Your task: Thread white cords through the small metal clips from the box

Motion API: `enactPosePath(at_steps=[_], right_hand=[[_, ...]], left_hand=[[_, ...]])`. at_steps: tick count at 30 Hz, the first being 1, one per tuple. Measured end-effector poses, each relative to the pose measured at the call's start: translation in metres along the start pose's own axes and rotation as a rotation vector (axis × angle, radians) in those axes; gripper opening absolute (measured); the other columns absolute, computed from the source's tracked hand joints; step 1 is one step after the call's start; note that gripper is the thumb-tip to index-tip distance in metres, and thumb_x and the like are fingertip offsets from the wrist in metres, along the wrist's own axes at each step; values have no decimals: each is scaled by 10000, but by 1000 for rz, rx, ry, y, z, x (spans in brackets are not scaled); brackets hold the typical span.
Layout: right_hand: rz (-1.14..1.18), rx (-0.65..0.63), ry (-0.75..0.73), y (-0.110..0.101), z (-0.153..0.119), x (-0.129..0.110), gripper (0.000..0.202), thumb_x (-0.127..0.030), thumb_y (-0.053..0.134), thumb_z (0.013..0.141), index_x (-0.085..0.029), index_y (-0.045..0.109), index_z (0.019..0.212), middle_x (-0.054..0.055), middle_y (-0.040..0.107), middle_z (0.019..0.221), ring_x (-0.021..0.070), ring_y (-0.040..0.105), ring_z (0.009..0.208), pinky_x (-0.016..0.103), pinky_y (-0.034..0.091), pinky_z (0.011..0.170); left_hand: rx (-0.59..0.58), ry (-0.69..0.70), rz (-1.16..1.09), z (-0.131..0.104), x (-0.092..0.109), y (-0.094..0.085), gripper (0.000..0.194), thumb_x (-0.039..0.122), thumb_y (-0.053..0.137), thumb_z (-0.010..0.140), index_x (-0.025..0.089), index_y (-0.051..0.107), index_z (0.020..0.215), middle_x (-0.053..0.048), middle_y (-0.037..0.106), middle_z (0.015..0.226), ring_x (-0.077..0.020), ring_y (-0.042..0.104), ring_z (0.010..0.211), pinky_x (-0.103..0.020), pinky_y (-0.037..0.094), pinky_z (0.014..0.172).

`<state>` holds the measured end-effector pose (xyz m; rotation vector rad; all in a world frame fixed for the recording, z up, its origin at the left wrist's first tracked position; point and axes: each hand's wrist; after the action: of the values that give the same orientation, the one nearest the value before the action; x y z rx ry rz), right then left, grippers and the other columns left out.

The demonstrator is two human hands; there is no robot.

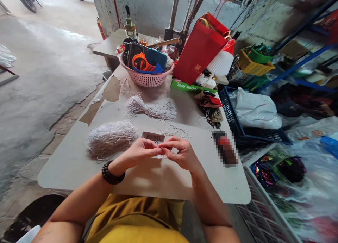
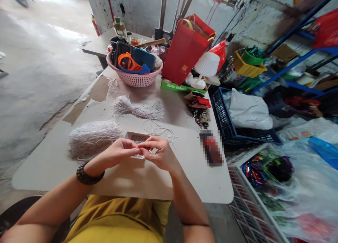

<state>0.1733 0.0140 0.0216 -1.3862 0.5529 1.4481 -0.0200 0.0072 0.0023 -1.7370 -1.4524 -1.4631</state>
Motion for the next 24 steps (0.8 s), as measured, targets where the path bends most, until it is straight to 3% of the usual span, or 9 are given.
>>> enactPosePath(at_steps=[6, 11, 18, 21, 24], right_hand=[[-48, 22, -49, 1, 0, -2, 170, -190, 623, 846, -216, 764, 938, 35, 690, 805, 115, 635, 660, 217, 512, 541], [-157, 167, -163, 8, 1, -3, 178, -136, 611, 816, -213, 762, 871, 29, 689, 744, 117, 624, 628, 233, 529, 572], [-168, 313, -163, 16, 3, -5, 211, -89, 568, 792, -219, 732, 823, -5, 673, 661, 107, 597, 576, 231, 518, 568], [-182, 346, -167, 18, 3, -4, 210, -99, 563, 803, -219, 732, 838, 2, 690, 690, 105, 585, 567, 232, 512, 554], [-220, 380, -178, 21, 3, -3, 205, -117, 558, 806, -219, 735, 834, 0, 672, 662, 105, 575, 558, 234, 504, 548]], left_hand=[[-8, 25, 36, 0, 1, -1, 352, 492, 805, 652, 152, 773, 740, -82, 759, 755, -188, 660, 727, -284, 483, 712], [-21, 73, -44, -2, 5, 5, 336, 487, 796, 681, 156, 749, 717, -66, 740, 729, -179, 655, 729, -282, 486, 723], [-56, 113, -217, -5, 11, 13, 353, 487, 781, 718, 156, 683, 788, -44, 704, 731, -153, 651, 728, -269, 493, 721], [-43, 113, -227, -4, 9, 14, 437, 528, 790, 686, 160, 681, 896, -12, 665, 642, -144, 634, 654, -270, 494, 675], [43, 133, -130, -5, 8, 15, 434, 537, 788, 675, 148, 688, 841, 4, 634, 608, -106, 565, 553, -234, 446, 569]])
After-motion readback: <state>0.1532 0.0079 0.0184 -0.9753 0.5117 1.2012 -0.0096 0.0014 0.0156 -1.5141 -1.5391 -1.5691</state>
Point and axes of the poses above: each hand's wrist, its own z-axis towards the middle knuckle, its own y-axis out of the palm, x = y × z
